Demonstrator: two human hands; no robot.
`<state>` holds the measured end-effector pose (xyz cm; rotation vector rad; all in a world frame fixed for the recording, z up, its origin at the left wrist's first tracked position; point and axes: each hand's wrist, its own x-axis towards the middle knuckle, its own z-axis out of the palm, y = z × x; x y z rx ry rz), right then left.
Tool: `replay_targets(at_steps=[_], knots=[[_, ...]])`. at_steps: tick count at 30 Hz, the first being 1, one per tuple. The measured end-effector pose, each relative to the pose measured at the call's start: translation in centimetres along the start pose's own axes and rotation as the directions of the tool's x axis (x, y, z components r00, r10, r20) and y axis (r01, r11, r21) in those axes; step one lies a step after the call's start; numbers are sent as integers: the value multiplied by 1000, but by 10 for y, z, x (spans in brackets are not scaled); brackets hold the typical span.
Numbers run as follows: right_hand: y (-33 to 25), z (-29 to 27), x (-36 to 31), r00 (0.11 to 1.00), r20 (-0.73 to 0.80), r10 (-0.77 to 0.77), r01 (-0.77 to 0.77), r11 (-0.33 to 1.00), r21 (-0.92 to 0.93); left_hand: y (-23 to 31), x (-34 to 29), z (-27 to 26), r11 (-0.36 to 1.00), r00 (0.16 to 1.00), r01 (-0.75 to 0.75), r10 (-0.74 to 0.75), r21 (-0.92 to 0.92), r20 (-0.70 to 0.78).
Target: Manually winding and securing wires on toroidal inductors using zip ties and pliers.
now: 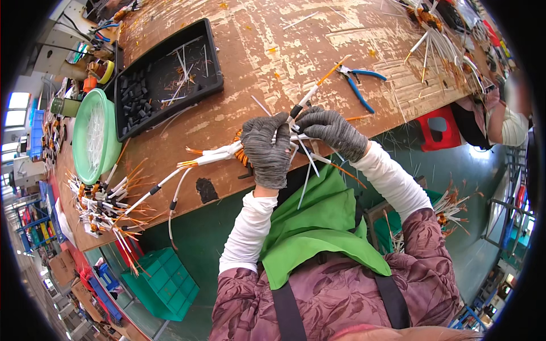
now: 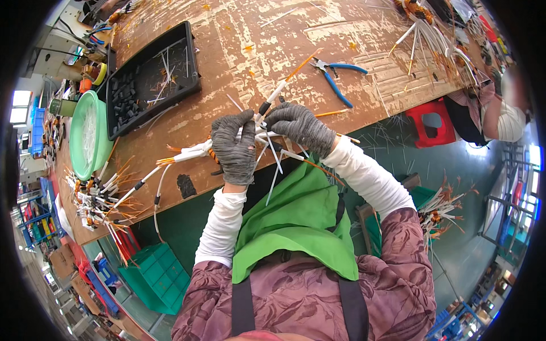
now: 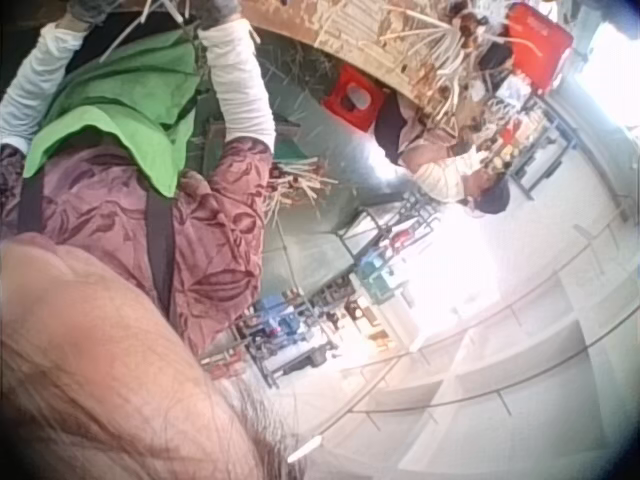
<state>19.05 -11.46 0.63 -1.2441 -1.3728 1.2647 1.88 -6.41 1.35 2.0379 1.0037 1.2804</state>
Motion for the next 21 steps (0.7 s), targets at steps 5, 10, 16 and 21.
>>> replay_targets(at_steps=[5, 10, 16, 21], knots=[[0, 0, -1, 997, -8, -71, 70, 993, -90, 4, -1, -3, 991, 992, 128, -128, -49, 3], [-8, 3, -1, 999, -20, 36, -35, 999, 25, 1, -2, -1, 989, 989, 143, -143, -29, -24], [-1, 2, -2, 998, -40, 38, -37, 999, 22, 0, -2, 1, 991, 991, 130, -130, -15, -18], [-5, 4, -3, 996, -48, 77, -74, 995, 68, 0, -2, 2, 993, 993, 119, -119, -13, 18]])
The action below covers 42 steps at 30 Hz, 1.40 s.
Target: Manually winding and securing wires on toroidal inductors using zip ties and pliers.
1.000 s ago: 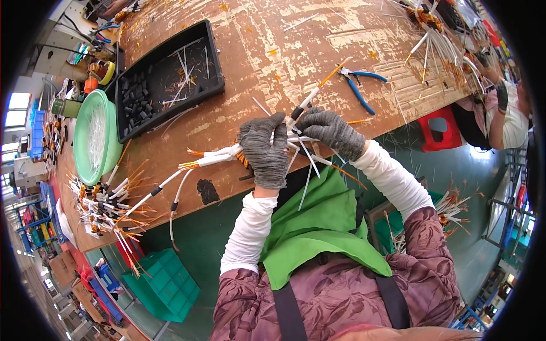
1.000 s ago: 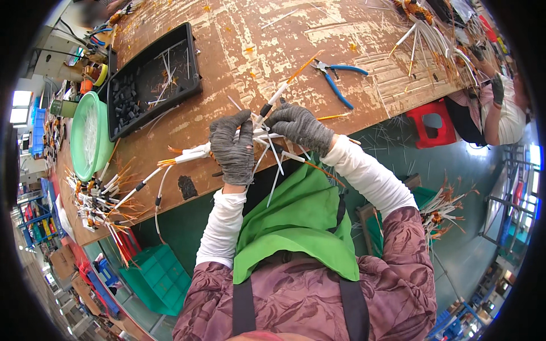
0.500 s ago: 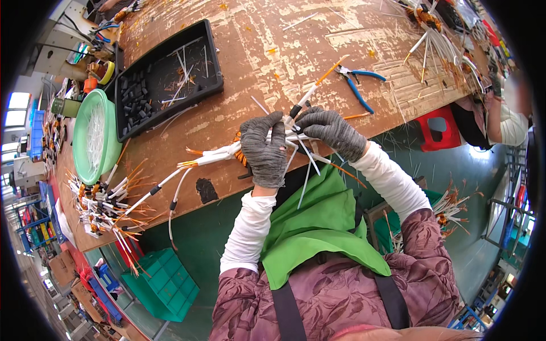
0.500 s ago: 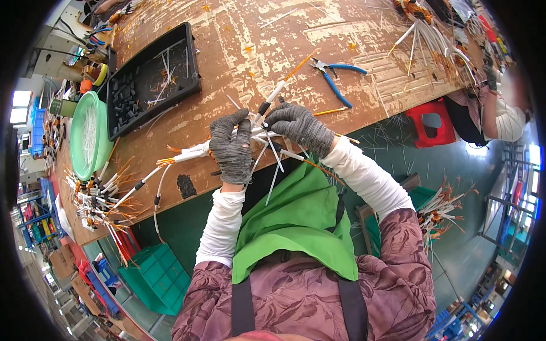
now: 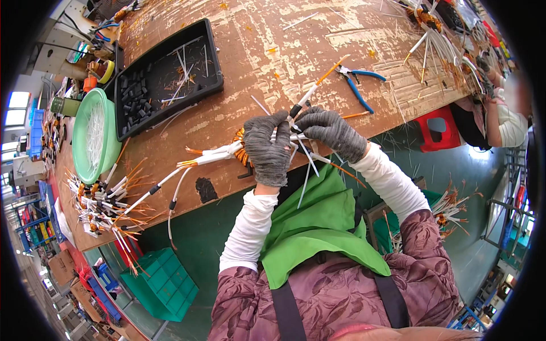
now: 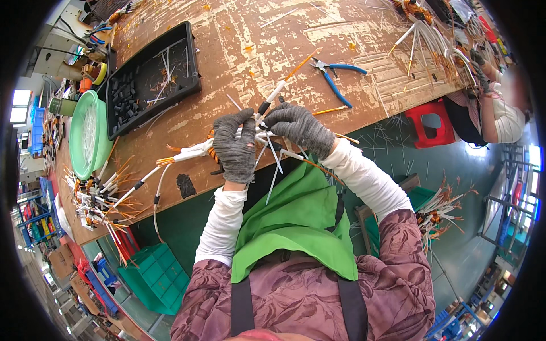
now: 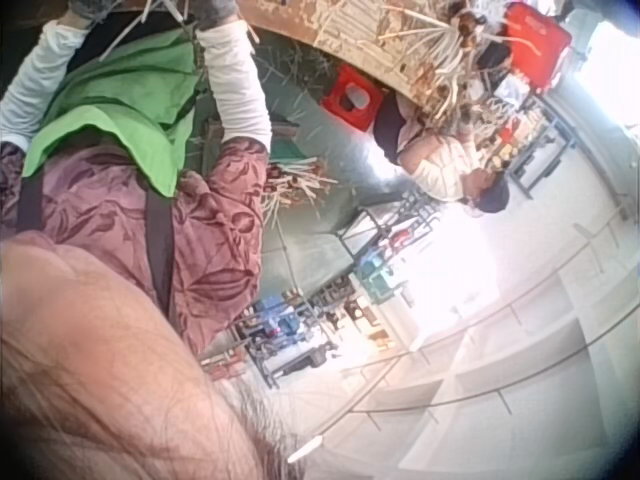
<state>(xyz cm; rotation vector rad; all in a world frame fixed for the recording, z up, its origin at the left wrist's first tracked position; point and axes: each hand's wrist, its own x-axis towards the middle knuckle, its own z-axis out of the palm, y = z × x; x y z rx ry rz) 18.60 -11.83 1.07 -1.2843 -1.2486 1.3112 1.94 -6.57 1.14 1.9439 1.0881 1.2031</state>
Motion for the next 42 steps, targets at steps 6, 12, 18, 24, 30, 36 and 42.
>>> replay_targets(at_steps=[6, 12, 18, 24, 30, 36, 42], knots=[[0, -2, -1, 1000, -5, 31, -31, 999, 13, -2, -2, 1, 948, 970, 232, -241, -218, -14], [2, -3, 1, 998, 35, -43, 46, 997, -68, -5, -1, 3, 973, 986, 155, -163, -169, -35], [11, -6, 1, 923, 130, -363, 386, 874, -296, -1, 1, 1, 998, 999, 54, -54, -26, 0], [0, 1, -1, 1000, 8, 19, -19, 994, 110, -2, -1, 3, 974, 989, 134, -144, -183, -43], [-9, 7, -3, 994, -46, -98, 92, 989, -113, 4, 0, -3, 993, 997, -38, 46, -112, 62], [-29, 14, -1, 995, -97, 35, -63, 951, -302, 3, 4, -17, 932, 918, -360, 346, 39, 193], [-36, 14, -3, 991, -90, 103, -113, 987, -114, 12, 3, -17, 851, 902, -432, 397, 298, 173]])
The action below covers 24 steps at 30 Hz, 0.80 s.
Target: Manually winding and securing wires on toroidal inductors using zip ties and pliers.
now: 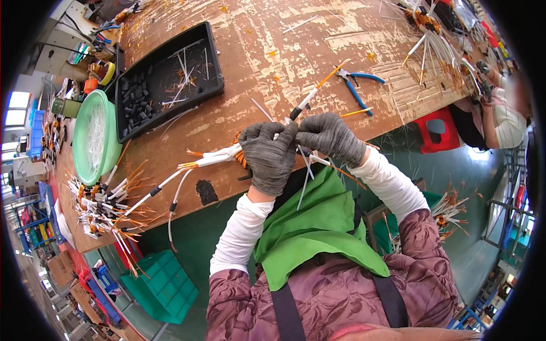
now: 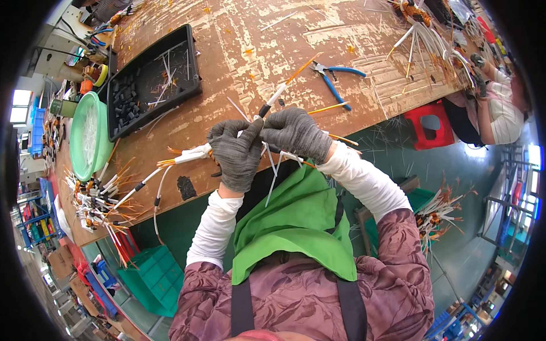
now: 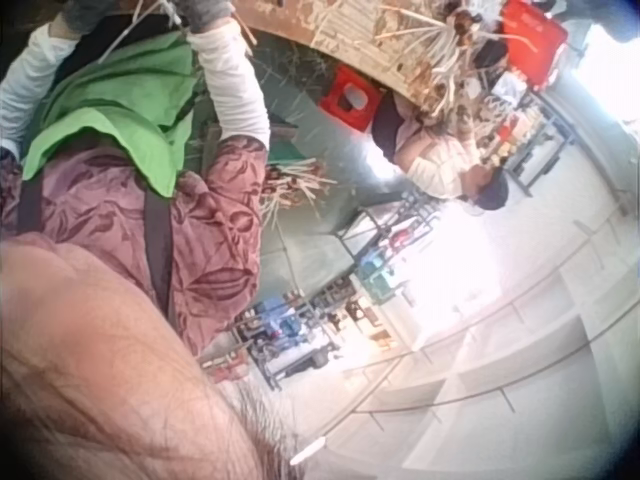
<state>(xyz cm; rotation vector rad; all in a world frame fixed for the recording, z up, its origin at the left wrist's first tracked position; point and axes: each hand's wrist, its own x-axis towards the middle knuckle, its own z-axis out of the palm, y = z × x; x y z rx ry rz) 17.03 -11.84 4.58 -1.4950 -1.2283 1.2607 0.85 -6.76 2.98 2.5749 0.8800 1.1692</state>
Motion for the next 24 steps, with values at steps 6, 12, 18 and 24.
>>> replay_targets(at_steps=[6, 12, 18, 24], knots=[[-16, 25, -14, 956, 88, -280, 289, 951, -115, -16, -2, 19, 986, 979, 152, -160, 69, 126], [-45, -30, -10, 985, 155, 74, -120, 943, 312, -24, -1, 5, 955, 918, 296, -281, -8, 281], [17, -32, 23, 961, 16, 276, -268, 916, 297, -31, -8, -9, 956, 908, 276, -292, 95, 299], [11, -10, 30, 977, -4, 212, -204, 947, 246, -33, -15, -8, 963, 938, 270, -260, -16, 230]])
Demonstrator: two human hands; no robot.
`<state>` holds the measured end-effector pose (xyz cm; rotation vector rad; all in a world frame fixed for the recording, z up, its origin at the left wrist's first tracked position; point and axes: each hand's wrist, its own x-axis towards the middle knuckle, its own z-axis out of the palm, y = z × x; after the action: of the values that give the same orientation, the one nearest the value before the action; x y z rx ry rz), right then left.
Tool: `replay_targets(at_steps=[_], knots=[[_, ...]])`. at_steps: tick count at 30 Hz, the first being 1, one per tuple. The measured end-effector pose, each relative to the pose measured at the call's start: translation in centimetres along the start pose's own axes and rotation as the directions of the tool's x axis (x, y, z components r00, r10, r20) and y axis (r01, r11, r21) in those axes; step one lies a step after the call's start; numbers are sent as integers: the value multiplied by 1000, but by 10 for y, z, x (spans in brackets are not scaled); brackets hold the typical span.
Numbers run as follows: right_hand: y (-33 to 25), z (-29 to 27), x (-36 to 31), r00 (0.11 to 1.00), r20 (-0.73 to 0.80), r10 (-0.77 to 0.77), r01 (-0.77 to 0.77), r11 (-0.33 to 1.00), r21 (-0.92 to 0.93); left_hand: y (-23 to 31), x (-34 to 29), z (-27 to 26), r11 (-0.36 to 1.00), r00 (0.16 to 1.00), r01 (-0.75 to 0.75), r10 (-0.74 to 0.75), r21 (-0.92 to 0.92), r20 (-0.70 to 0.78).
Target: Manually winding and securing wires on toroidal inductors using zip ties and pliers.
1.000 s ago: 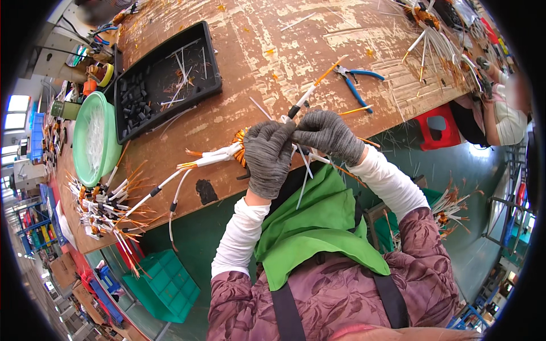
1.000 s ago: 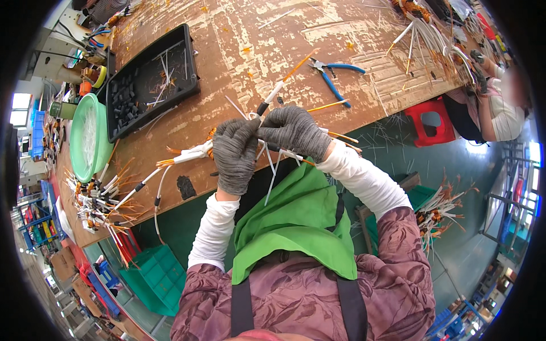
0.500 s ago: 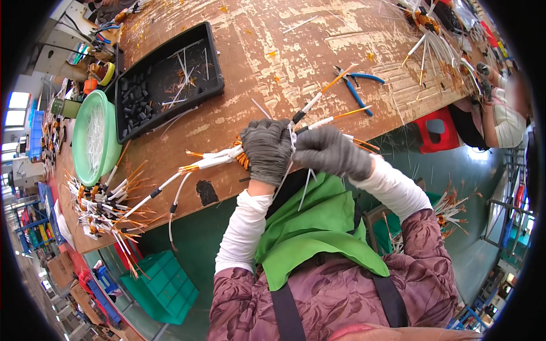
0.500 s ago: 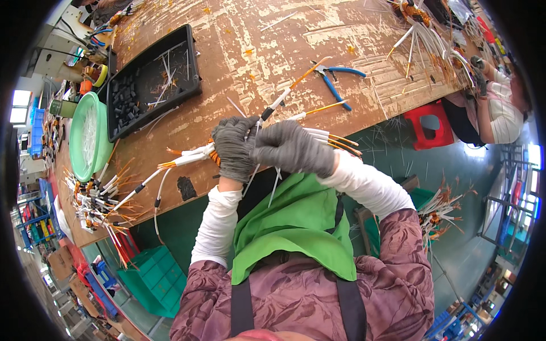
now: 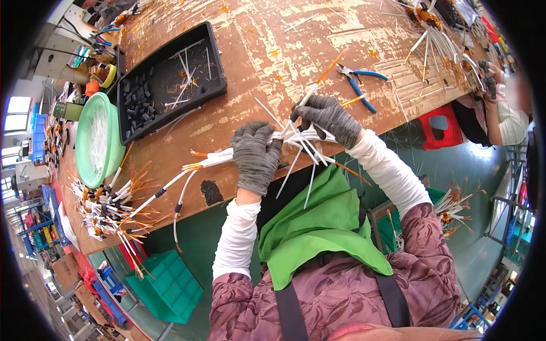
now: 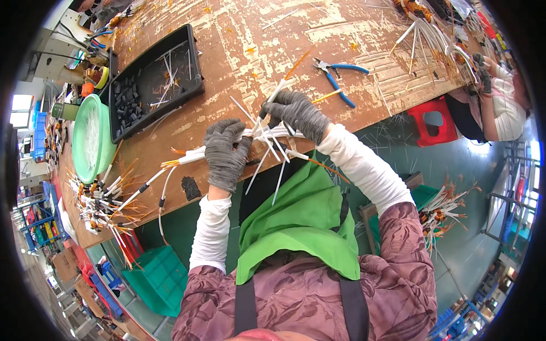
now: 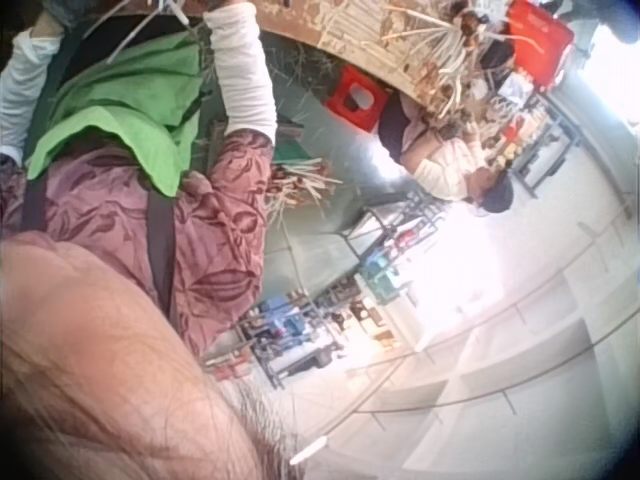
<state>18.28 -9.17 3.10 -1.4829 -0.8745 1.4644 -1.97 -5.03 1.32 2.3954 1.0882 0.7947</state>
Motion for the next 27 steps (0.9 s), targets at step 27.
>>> replay_targets(at_steps=[27], knots=[[23, -1, -33, 983, -26, -179, 181, 970, 162, -100, 43, -147, 891, 989, -72, 6, 448, 147]])
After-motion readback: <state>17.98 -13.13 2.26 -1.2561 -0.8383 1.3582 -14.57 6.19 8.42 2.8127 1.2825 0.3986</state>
